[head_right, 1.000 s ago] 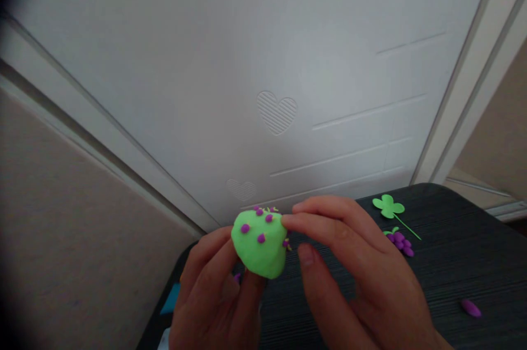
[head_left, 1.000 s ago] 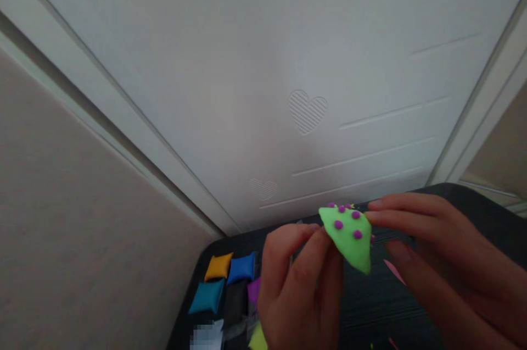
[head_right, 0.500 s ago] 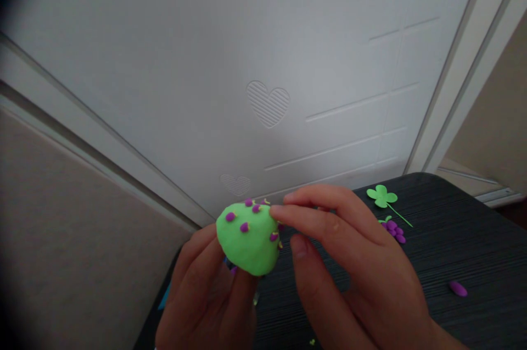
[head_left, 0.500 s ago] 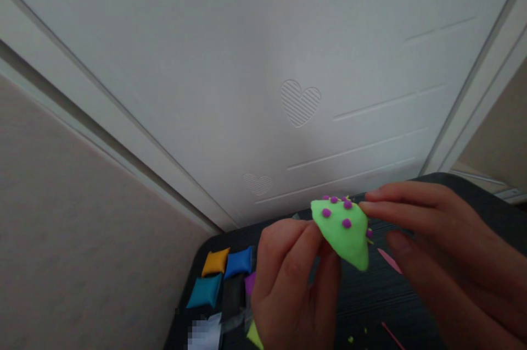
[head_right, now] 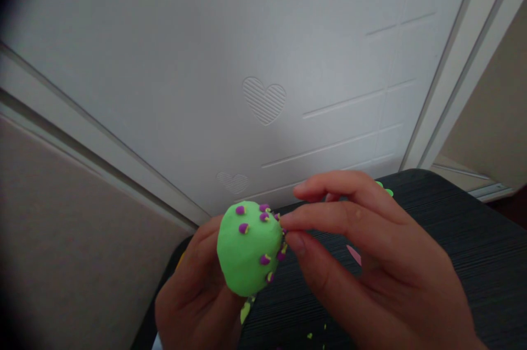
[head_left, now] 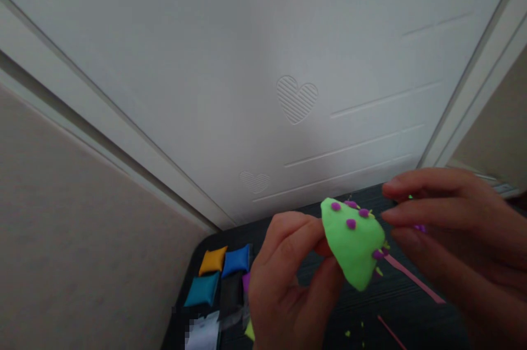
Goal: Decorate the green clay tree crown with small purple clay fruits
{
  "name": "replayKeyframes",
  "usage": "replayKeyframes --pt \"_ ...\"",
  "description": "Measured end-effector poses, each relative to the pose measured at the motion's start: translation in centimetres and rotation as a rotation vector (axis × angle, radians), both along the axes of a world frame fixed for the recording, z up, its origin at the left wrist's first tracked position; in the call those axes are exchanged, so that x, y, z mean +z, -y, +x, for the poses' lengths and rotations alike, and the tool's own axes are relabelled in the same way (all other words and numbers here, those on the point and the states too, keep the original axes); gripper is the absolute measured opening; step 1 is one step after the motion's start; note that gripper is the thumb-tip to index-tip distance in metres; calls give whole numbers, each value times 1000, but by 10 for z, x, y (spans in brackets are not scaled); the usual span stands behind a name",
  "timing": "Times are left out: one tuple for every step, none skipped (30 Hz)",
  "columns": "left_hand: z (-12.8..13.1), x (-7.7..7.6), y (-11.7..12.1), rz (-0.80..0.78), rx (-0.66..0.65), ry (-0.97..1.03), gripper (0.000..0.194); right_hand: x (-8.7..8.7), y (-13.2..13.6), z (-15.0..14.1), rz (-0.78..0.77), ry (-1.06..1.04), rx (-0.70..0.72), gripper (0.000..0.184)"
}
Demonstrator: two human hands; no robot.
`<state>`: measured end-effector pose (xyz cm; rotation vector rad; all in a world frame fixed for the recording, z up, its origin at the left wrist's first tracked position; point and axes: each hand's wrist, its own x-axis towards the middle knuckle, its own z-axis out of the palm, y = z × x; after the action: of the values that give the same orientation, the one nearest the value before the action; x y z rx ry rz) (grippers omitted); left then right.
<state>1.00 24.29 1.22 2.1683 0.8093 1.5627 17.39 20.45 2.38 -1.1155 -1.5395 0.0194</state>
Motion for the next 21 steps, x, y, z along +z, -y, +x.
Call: replayKeyframes --pt "-1 0 0 5 -12 -7 32 1 0 1 -7 5 5 19" --pt "-1 0 -1 8 -22 -14 32 1 0 2 -11 12 9 18" --pt "-2 0 -1 13 -34 -24 32 2 0 3 -15 20 12 19" --pt "-3 0 -1 13 -47 -35 33 3 0 4 -21 25 17 20" --pt "-3 0 -2 13 -57 -42 33 4 0 4 -26 27 21 20" --pt "-3 0 -2 12 -66 -44 34 5 1 4 -34 31 24 21" --pt "-3 0 -3 9 -71 -44 35 5 1 5 -40 31 24 21" --pt "-3 0 -3 4 -74 -42 35 6 2 5 -46 29 27 20" --pt "-3 1 -3 2 -74 -36 35 6 2 5 -52 27 30 19" --pt "-2 1 -3 -3 -70 -31 35 6 3 5 -55 25 30 18" --pt "-2 1 -3 -6 -68 -27 34 6 3 5 -59 25 31 18" --pt "-2 1 -3 -12 -67 -28 34 6 3 5 -62 26 32 18" --pt "-2 2 -3 -16 -68 -31 33 6 3 5 -60 27 34 17" --pt "-2 2 -2 -19 -68 -36 32 6 3 6 -52 32 35 17" --pt "-2 2 -2 -20 -67 -42 32 6 2 6 -52 37 38 17" --pt "-2 2 -2 -20 -68 -49 32 6 2 6 -52 43 45 17" --pt "-2 3 -3 -20 -70 -52 31 7 1 6 -52 46 48 18" --pt "-3 3 -3 -23 -73 -51 31 7 1 6 -50 47 49 18" --pt "-3 3 -3 -28 -75 -48 31 7 1 6 -48 51 48 18" --pt "-3 3 -3 -36 -77 -42 31 8 1 6 -48 58 50 18" --pt "-3 3 -3 -46 -80 -39 31 8 1 6 -42 65 50 18"
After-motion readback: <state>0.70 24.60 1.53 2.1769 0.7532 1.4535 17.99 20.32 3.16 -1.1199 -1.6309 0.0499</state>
